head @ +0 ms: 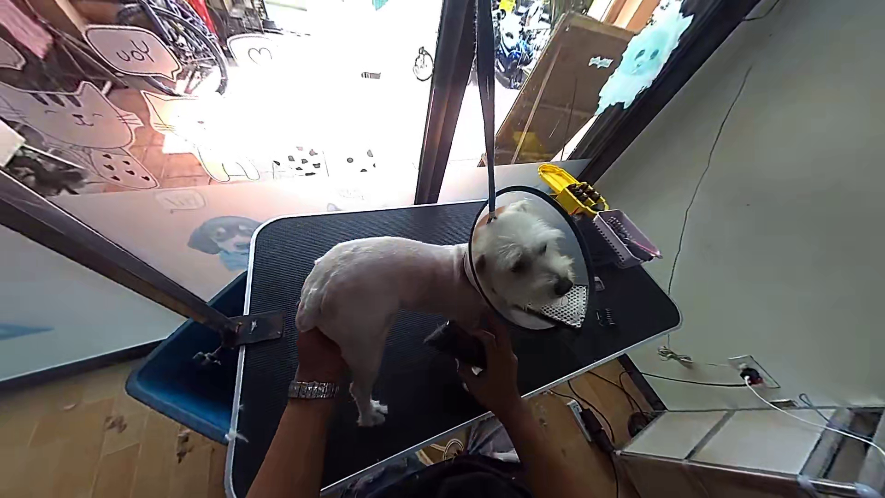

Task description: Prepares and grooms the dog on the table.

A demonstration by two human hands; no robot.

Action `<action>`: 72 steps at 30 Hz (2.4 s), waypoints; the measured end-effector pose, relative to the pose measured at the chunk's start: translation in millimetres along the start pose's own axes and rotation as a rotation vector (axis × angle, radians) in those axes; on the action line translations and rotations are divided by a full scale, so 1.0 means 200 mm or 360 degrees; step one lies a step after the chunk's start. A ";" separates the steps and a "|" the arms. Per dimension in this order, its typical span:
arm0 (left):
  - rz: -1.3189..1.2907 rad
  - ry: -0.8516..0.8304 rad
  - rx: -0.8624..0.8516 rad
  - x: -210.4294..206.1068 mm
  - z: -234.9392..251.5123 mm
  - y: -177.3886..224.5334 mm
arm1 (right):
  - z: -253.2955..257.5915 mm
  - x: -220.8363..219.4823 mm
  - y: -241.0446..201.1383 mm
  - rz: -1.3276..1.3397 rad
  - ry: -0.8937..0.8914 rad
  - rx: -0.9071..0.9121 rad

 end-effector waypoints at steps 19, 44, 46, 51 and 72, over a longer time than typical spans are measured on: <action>-0.0221 -0.0503 0.0165 0.03 -0.55 0.09 | 0.58 -0.32 0.15 0.0332 -0.0446 -0.0298; -0.0004 -0.0642 0.0453 -0.70 -0.87 -0.57 | -0.64 0.75 -0.02 0.1752 -0.0094 -0.1605; 0.0128 -0.0675 0.0409 -0.70 -0.87 -0.60 | -0.78 0.69 -0.02 0.1841 -0.0148 -0.1681; 0.0327 -0.0633 0.0352 -0.68 -0.93 -0.63 | -0.97 0.55 -0.01 0.1975 -0.0247 -0.1733; 0.0330 -0.0333 0.0376 -0.58 -0.95 -0.53 | -1.02 0.36 -0.13 0.2108 -0.0471 -0.1327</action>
Point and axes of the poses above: each hand's wrist, its own z-axis towards the middle knuckle, its own x-axis out of the back of the hand, y = z × x, the point moved 7 cm from there along z, towards the middle knuckle, and after that the axes turned 15 degrees about z, right-handed, at the moved point
